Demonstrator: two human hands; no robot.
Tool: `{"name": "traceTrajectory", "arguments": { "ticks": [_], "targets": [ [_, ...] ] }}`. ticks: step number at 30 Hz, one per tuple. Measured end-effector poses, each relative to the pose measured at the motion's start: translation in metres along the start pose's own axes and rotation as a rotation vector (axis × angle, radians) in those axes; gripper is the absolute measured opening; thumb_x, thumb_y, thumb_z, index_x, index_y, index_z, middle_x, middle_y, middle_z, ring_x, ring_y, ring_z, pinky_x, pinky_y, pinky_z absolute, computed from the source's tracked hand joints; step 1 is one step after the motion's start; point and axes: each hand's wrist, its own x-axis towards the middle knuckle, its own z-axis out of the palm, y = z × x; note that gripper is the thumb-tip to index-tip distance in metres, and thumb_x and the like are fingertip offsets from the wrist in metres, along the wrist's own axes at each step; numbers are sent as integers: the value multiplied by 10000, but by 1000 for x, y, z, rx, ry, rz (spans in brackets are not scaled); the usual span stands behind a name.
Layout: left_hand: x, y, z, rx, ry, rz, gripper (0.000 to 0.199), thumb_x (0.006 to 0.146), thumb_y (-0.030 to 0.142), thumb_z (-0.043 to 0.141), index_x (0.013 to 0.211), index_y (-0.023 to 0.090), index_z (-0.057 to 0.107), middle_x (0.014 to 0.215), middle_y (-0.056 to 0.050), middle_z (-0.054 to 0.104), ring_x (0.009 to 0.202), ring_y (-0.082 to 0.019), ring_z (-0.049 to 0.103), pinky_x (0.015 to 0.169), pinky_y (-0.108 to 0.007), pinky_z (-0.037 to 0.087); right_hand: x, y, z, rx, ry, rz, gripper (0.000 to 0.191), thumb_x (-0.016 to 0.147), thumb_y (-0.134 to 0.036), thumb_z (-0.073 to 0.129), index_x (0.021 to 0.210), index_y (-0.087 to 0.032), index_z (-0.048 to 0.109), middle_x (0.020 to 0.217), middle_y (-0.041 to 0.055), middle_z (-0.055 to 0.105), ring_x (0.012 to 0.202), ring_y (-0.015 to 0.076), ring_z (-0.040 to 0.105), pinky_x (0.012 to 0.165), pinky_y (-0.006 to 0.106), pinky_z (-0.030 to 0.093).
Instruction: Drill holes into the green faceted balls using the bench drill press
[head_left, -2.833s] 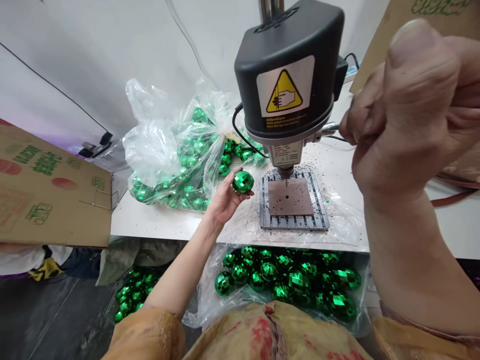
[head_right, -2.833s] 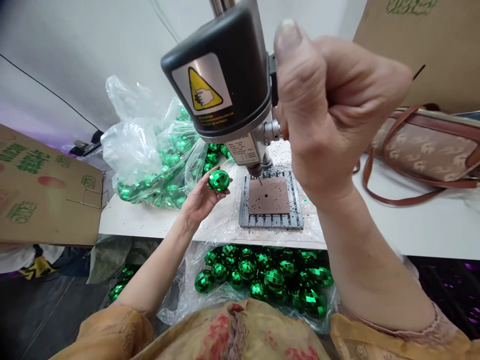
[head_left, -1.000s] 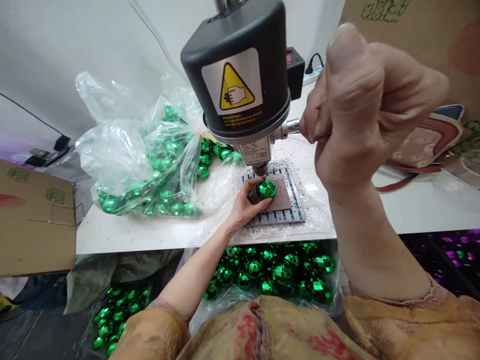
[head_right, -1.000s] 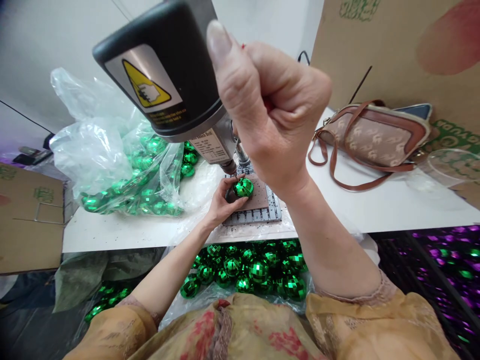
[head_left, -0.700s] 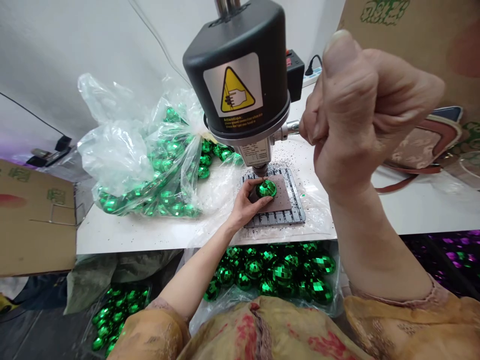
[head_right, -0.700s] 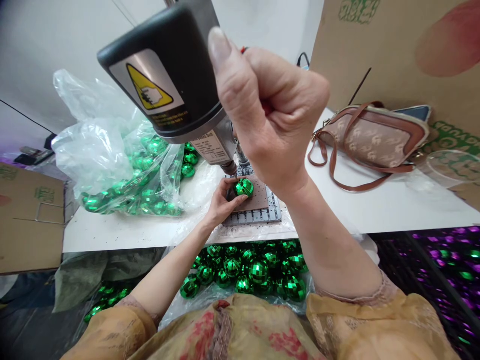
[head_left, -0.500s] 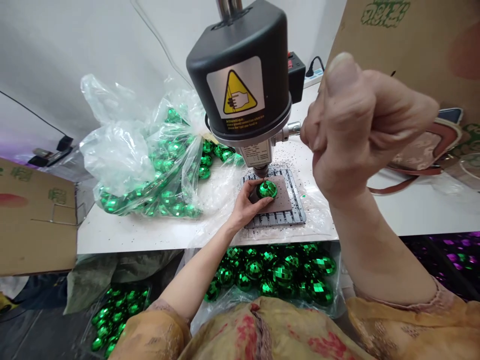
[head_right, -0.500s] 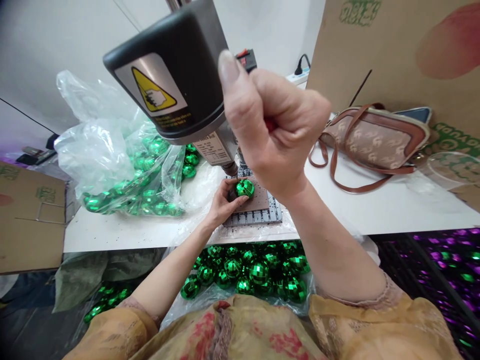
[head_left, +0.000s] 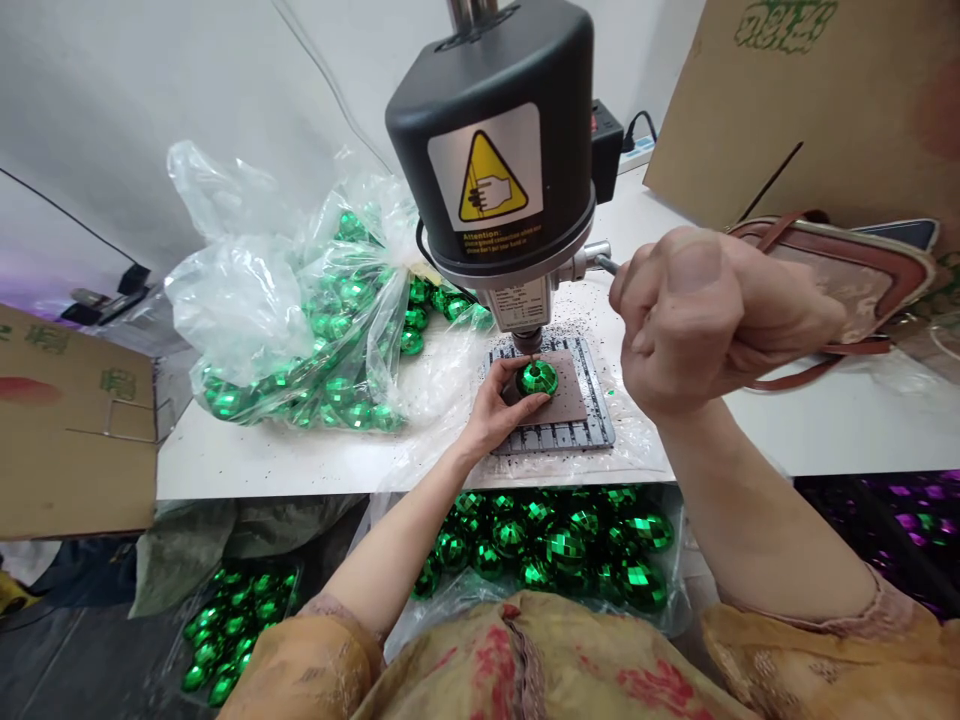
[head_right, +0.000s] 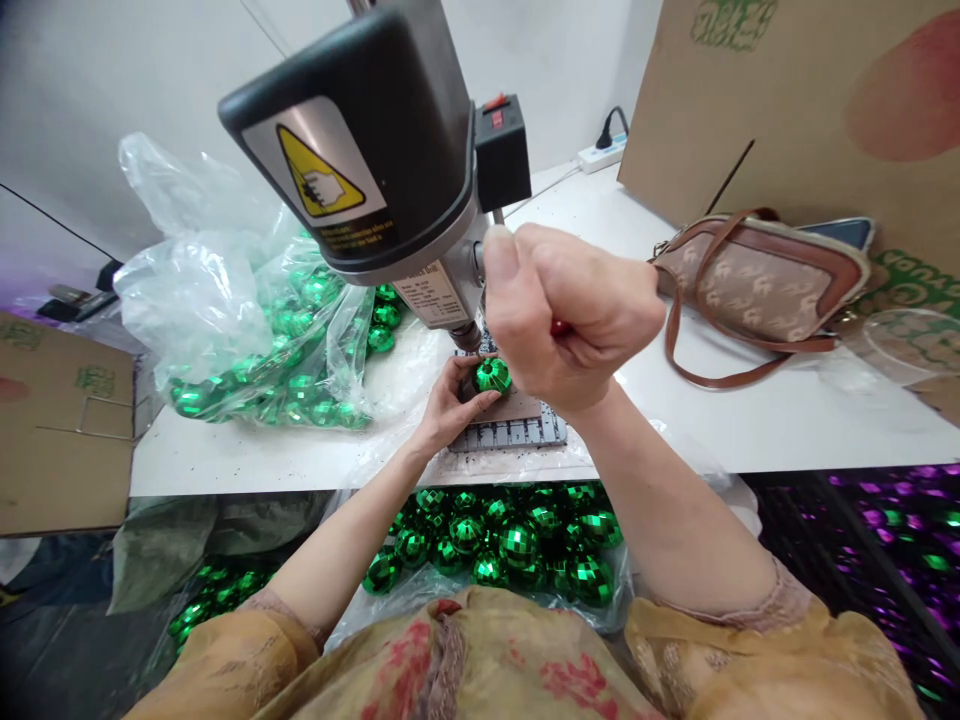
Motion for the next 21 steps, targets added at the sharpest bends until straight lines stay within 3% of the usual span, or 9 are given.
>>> {"name": "traceTrajectory", "arguments": {
  "ticks": [9,21],
  "targets": [
    [0,-2,1,8,12,9,593,771,487,848,1208,209,559,1296,-116,669,1238,-267,640,1118,-469,479,-11,12,-4,38,15,-77,585,926,-357,572,475,-193,238,435,-31,245,388,73,264,403,320,236],
    [-2,-3,0,-11,6,-24,580,778,454,850,1215,218,551,1307,-109,661,1265,-266,623,1137,-467,460,-23,26,-10,188,-47,-264,459,859,-122,547,545,-191,218,465,-51,258,386,59,267,389,278,254]
  ]
}}
